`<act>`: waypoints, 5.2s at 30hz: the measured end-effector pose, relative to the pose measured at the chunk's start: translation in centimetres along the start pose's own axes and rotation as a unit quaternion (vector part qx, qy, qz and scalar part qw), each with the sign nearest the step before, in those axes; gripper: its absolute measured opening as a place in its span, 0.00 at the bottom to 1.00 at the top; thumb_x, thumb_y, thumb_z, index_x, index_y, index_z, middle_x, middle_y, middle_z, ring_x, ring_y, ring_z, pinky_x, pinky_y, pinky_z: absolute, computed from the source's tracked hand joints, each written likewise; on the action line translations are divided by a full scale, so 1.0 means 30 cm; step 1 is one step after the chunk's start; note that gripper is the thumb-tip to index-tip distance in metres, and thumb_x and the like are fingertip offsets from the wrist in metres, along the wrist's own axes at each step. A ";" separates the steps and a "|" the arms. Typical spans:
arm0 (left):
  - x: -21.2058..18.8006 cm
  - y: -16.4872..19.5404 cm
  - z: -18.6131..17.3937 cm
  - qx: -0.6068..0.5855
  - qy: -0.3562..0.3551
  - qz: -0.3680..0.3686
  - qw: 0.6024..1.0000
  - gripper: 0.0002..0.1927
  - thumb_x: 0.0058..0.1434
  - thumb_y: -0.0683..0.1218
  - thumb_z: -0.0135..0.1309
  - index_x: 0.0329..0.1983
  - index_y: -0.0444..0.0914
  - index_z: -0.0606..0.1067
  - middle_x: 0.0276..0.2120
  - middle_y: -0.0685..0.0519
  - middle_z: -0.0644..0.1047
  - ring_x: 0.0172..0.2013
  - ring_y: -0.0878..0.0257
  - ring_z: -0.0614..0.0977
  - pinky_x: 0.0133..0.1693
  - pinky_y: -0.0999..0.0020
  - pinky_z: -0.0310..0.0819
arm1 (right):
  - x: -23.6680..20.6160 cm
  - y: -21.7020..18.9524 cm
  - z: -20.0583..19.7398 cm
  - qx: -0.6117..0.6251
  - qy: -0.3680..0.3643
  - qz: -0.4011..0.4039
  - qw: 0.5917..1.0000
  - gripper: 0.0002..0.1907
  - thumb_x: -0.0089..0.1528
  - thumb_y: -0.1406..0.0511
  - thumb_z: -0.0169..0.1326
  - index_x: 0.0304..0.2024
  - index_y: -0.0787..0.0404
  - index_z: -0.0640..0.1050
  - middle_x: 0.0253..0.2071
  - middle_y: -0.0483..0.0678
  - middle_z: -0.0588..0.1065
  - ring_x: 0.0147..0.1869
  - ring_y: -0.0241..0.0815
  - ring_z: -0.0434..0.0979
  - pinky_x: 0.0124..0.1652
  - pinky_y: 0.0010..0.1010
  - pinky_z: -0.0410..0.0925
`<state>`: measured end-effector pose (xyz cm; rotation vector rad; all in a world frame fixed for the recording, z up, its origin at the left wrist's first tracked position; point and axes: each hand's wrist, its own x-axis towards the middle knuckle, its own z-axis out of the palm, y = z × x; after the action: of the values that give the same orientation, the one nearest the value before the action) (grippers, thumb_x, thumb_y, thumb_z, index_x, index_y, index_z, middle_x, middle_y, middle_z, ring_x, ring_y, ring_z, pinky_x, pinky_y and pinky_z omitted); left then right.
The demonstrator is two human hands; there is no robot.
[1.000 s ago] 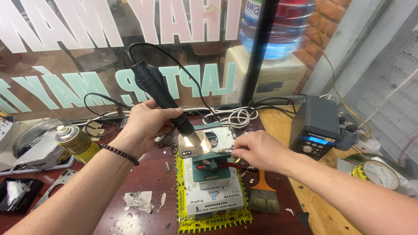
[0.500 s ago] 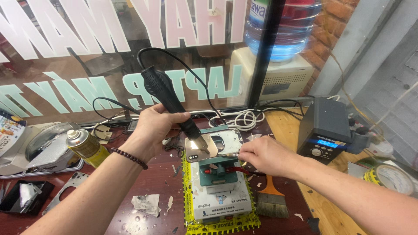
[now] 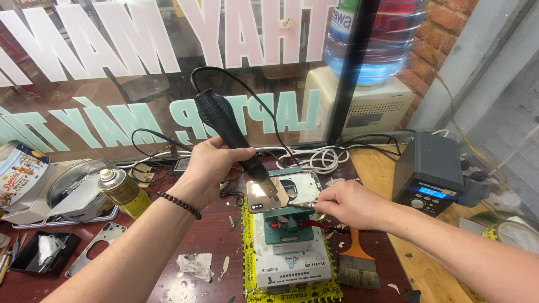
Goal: The person holds a hot air gun in one hand and heats the back of a phone clamped in a repair fixture, while the other hand pries at the phone's edge with a small tool to separate the back cover. The person repeatedly moves the hot air gun across the phone surface and works around the edges throughout the clip.
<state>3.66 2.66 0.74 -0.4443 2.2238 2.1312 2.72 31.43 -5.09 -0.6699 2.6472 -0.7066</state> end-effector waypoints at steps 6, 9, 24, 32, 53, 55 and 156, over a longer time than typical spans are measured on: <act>-0.012 0.013 0.006 0.003 0.004 -0.004 1.000 0.08 0.57 0.41 0.63 0.39 0.36 0.80 0.33 0.52 0.82 0.31 0.65 0.77 0.35 0.69 0.70 | -0.033 -0.023 0.002 -0.057 0.060 -0.038 0.996 0.12 0.60 0.58 0.58 0.34 0.60 0.83 0.29 0.53 0.81 0.34 0.50 0.83 0.37 0.39 0.72; -0.017 0.019 0.002 0.022 0.009 -0.011 1.000 0.08 0.57 0.41 0.63 0.40 0.38 0.80 0.33 0.52 0.82 0.33 0.66 0.79 0.36 0.69 0.72 | -0.048 -0.028 -0.005 -0.057 0.080 -0.054 0.994 0.11 0.58 0.58 0.59 0.33 0.59 0.82 0.28 0.53 0.81 0.33 0.52 0.83 0.36 0.39 0.73; -0.012 0.007 -0.014 0.018 0.016 0.001 1.000 0.07 0.57 0.41 0.64 0.38 0.36 0.80 0.33 0.51 0.82 0.32 0.64 0.77 0.36 0.69 0.71 | -0.041 -0.042 0.024 -0.173 0.117 -0.061 0.976 0.12 0.62 0.55 0.50 0.35 0.53 0.80 0.29 0.52 0.80 0.38 0.59 0.80 0.37 0.51 0.70; -0.011 -0.002 -0.003 -0.010 0.018 -0.005 1.000 0.08 0.56 0.40 0.64 0.38 0.36 0.79 0.32 0.52 0.81 0.31 0.65 0.78 0.35 0.69 0.71 | -0.072 -0.051 0.056 -0.129 0.093 0.014 0.987 0.17 0.64 0.52 0.49 0.31 0.55 0.80 0.30 0.54 0.80 0.39 0.59 0.80 0.40 0.50 0.71; -0.024 0.013 0.008 -0.012 0.011 -0.009 1.000 0.08 0.56 0.40 0.63 0.39 0.37 0.79 0.33 0.52 0.82 0.33 0.64 0.79 0.37 0.67 0.71 | -0.022 0.006 0.074 0.021 0.050 0.012 0.998 0.17 0.64 0.55 0.51 0.32 0.62 0.79 0.27 0.57 0.78 0.34 0.57 0.80 0.38 0.43 0.71; -0.030 0.021 -0.005 -0.014 0.019 -0.017 1.000 0.08 0.57 0.40 0.63 0.38 0.38 0.79 0.34 0.52 0.82 0.33 0.64 0.79 0.38 0.67 0.71 | -0.027 -0.004 0.061 0.031 0.073 0.011 0.997 0.16 0.63 0.56 0.50 0.34 0.60 0.81 0.27 0.56 0.79 0.34 0.57 0.82 0.38 0.44 0.72; 0.015 0.010 -0.072 -0.020 0.043 0.001 0.999 0.09 0.57 0.41 0.64 0.39 0.37 0.77 0.34 0.53 0.81 0.36 0.63 0.81 0.40 0.66 0.73 | 0.004 -0.149 0.023 -0.127 0.151 -0.121 0.973 0.11 0.59 0.56 0.57 0.32 0.56 0.80 0.31 0.48 0.79 0.39 0.54 0.80 0.37 0.45 0.70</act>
<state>3.53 0.46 1.08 -0.5462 2.2299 2.2013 4.48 27.68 -3.29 -1.0453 3.0030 -0.5736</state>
